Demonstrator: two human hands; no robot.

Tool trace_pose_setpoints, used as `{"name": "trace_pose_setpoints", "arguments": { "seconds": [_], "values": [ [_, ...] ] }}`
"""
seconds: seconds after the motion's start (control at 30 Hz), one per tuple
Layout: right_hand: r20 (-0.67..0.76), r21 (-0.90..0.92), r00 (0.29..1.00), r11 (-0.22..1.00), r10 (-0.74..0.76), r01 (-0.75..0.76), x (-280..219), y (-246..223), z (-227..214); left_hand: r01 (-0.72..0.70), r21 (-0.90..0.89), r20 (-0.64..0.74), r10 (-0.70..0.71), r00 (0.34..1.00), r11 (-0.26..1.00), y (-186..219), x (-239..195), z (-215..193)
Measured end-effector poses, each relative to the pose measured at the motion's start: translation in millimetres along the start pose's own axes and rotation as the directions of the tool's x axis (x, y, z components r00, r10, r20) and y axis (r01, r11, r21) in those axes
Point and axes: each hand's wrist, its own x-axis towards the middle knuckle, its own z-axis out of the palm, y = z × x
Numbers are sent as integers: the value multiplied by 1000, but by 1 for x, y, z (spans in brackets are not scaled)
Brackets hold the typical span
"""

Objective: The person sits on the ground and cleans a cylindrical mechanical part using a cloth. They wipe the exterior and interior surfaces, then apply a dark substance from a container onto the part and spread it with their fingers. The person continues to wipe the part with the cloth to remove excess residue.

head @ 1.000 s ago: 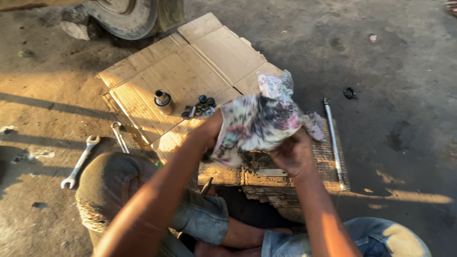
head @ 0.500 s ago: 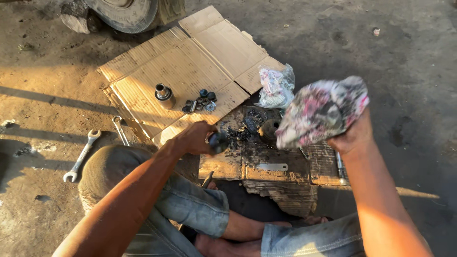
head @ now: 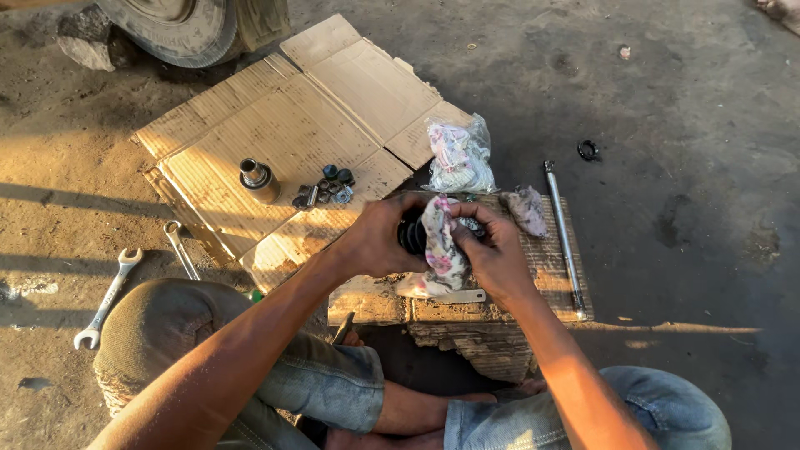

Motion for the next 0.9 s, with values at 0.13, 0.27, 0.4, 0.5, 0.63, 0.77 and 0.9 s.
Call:
{"name": "trace_pose_setpoints", "arguments": {
  "seconds": [0.13,0.27,0.4,0.5,0.63,0.77,0.9],
  "values": [
    [26,-211,896,873,-444,439,7,2,5,-24,364,-34,38,999,931,11,12,15],
    [-91,-119,971,970,-222,210,19,-3,-9,-62,454,-107,123,987,889,23,25,11],
    [-108,113,994,994,18,-5,26,1,-27,26,542,33,-52,998,840,32,44,2],
    [-198,15,972,991,-124,130,26,14,-17,-17,665,2,21,1000,747,24,43,8],
    [-72,-210,997,978,-31,16,23,16,-4,-46,820,44,18,999,571,5,51,18],
    [-112,-25,982,988,150,-153,16,6,5,-155,885,70,202,977,439,-5,49,21],
    [-55,-41,994,994,95,-98,22,3,-5,-60,790,122,-60,991,610,16,57,17]
  ]
}}
